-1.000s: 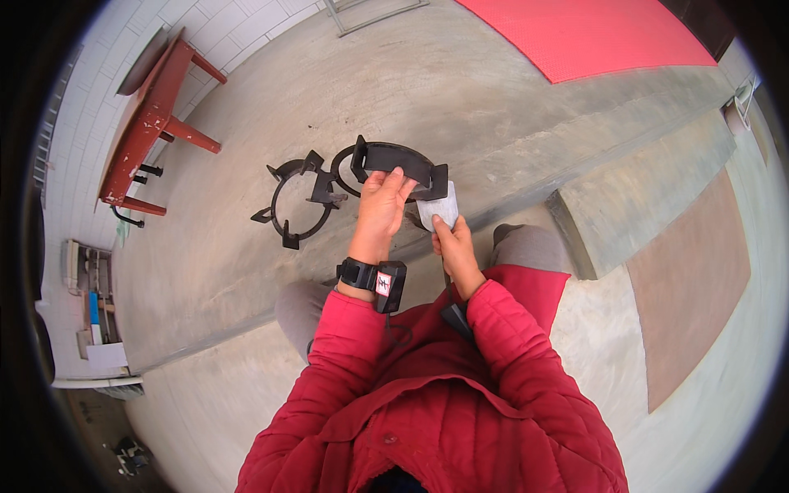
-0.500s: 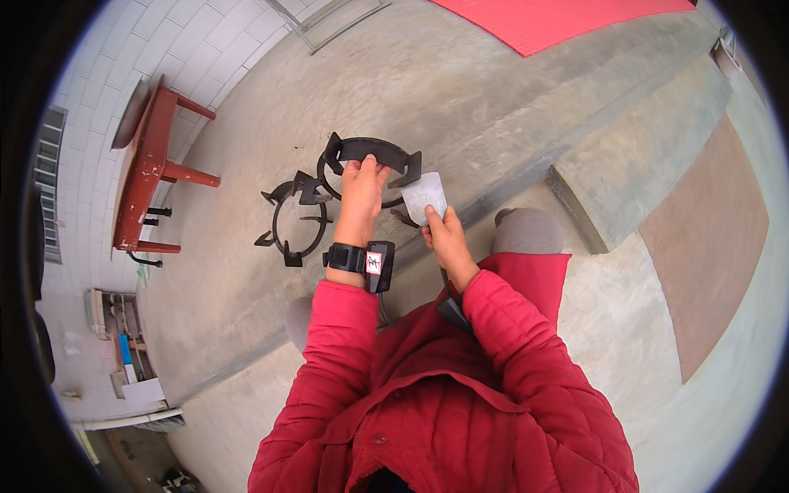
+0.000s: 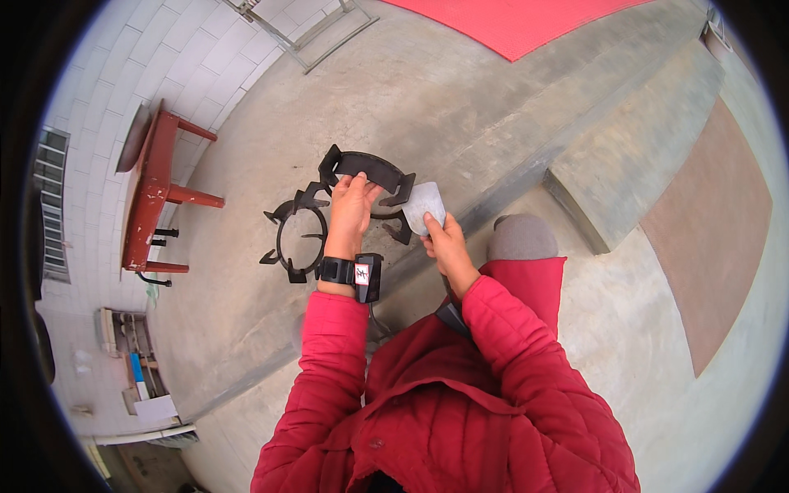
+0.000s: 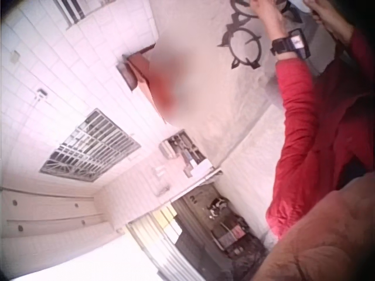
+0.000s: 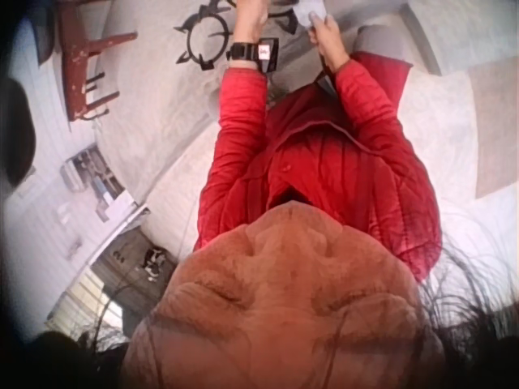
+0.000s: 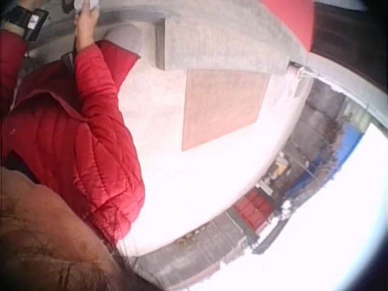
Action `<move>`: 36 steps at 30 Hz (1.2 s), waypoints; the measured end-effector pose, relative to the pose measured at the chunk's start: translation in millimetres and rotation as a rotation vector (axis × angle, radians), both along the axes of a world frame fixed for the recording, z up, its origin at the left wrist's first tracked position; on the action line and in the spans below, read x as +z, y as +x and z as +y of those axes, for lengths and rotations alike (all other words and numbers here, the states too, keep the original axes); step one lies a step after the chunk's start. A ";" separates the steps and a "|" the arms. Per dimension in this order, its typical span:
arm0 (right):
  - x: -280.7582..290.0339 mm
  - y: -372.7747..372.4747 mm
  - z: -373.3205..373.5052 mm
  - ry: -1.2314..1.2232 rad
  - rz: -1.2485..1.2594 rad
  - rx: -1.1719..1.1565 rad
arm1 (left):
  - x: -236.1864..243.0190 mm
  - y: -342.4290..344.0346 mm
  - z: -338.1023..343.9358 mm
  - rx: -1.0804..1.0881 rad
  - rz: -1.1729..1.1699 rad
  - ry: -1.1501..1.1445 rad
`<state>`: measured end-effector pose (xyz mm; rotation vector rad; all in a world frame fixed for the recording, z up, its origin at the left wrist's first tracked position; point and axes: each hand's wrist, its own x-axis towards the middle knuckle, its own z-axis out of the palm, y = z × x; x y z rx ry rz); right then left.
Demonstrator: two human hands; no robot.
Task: The person unpacks a package, then uses a hammer to strike and adjust two metal rings on the floor. They later use a sanding block to smooth the surface of one ring.
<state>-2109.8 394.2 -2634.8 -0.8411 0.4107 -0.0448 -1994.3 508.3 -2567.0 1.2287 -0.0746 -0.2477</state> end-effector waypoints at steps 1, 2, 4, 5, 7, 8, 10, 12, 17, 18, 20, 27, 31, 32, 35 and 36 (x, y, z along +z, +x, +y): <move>3.0 -3.4 1.2 0.016 0.023 -0.012 | 1.4 -7.2 3.9 -0.010 -0.014 -0.048; 5.7 -7.2 2.9 0.043 0.019 -0.011 | 1.3 -15.1 6.9 0.014 0.011 -0.089; 9.9 -15.0 8.2 0.107 -0.020 -0.017 | -0.2 -31.2 15.8 0.014 0.026 -0.127; 11.4 -18.8 11.9 0.114 -0.012 -0.038 | -1.6 -39.1 20.6 0.034 0.067 -0.123; 13.4 -24.8 21.4 0.125 0.023 -0.104 | -4.6 -53.4 30.8 -0.005 0.032 -0.170; 13.9 -26.8 26.9 0.138 0.000 -0.142 | -5.8 -59.2 36.5 0.003 0.036 -0.181; 14.1 -28.1 37.9 0.058 -0.097 -0.144 | -8.2 -67.0 47.6 0.011 0.024 -0.189; 13.1 -26.3 46.4 -0.023 -0.147 -0.142 | -11.1 -71.0 55.8 0.032 0.036 -0.161; 7.1 -12.9 39.6 -0.128 -0.241 -0.143 | -20.9 -83.4 43.5 -0.005 0.018 -0.004; 5.4 -10.1 32.8 -0.110 -0.259 -0.147 | -20.8 -90.5 39.2 -0.035 0.023 0.078; 1.8 -6.2 16.5 -0.075 -0.259 -0.115 | -15.6 -105.8 35.5 -0.145 0.010 0.284; -7.7 -11.3 -15.7 -0.017 -0.238 -0.051 | 41.3 -75.0 78.9 0.159 -0.475 0.657; -8.2 -13.8 -23.4 -0.098 -0.249 -0.043 | 41.3 -32.7 56.4 -0.045 -0.591 1.059; -7.6 -12.7 -26.7 -0.081 -0.253 -0.038 | 39.9 -29.6 48.9 -0.083 -0.530 1.126; -3.5 -3.8 -42.9 -0.076 -0.251 -0.048 | 40.4 -27.5 27.5 -0.175 -0.468 1.232; -1.4 0.8 -50.7 -0.093 -0.242 -0.087 | 41.5 -28.9 21.6 -0.188 -0.465 1.249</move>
